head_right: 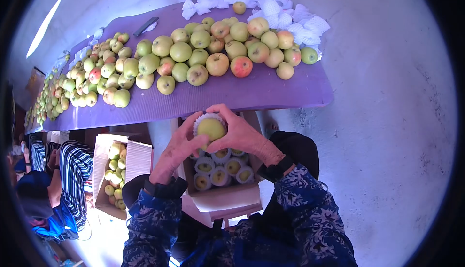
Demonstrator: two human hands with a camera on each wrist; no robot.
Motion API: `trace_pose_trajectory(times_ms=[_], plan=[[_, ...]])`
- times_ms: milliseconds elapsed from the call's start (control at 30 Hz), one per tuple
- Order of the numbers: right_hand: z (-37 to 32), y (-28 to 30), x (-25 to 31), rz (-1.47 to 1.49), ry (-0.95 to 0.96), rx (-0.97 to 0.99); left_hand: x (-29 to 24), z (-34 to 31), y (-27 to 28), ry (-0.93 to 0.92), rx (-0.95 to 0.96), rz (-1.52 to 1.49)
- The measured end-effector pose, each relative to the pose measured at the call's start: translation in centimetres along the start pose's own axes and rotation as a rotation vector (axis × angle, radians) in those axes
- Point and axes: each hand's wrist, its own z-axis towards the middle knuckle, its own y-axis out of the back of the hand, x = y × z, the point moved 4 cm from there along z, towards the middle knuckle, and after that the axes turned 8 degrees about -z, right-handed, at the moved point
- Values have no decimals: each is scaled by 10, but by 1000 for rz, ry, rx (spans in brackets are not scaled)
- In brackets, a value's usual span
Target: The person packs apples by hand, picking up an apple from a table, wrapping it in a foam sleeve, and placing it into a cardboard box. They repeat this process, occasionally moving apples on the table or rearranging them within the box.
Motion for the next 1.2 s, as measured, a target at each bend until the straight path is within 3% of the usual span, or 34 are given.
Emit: trace_pose_trajectory(times_ms=[67,167,267,467,767,867,967,1200], plan=[[0,-2,2,-71,45,9,1,4,-5,42,19,106],[0,1,2,195,31,32,0,4,-5,40,43,-66],[1,4,-5,252,-4,43,4,2,-8,50,-44,-365],[5,10,-22,167,35,-92,21,14,-4,23,-96,-225],[3,8,-31,394,-56,16,16,12,-2,65,-88,-184],[6,2,-38,412,-85,-26,15,9,-1,77,-105,-180],[10,0,-43,318,-43,-85,16,8,1,84,-132,-169],[3,-4,-16,-21,-45,-294,41,17,7,7,-306,255]])
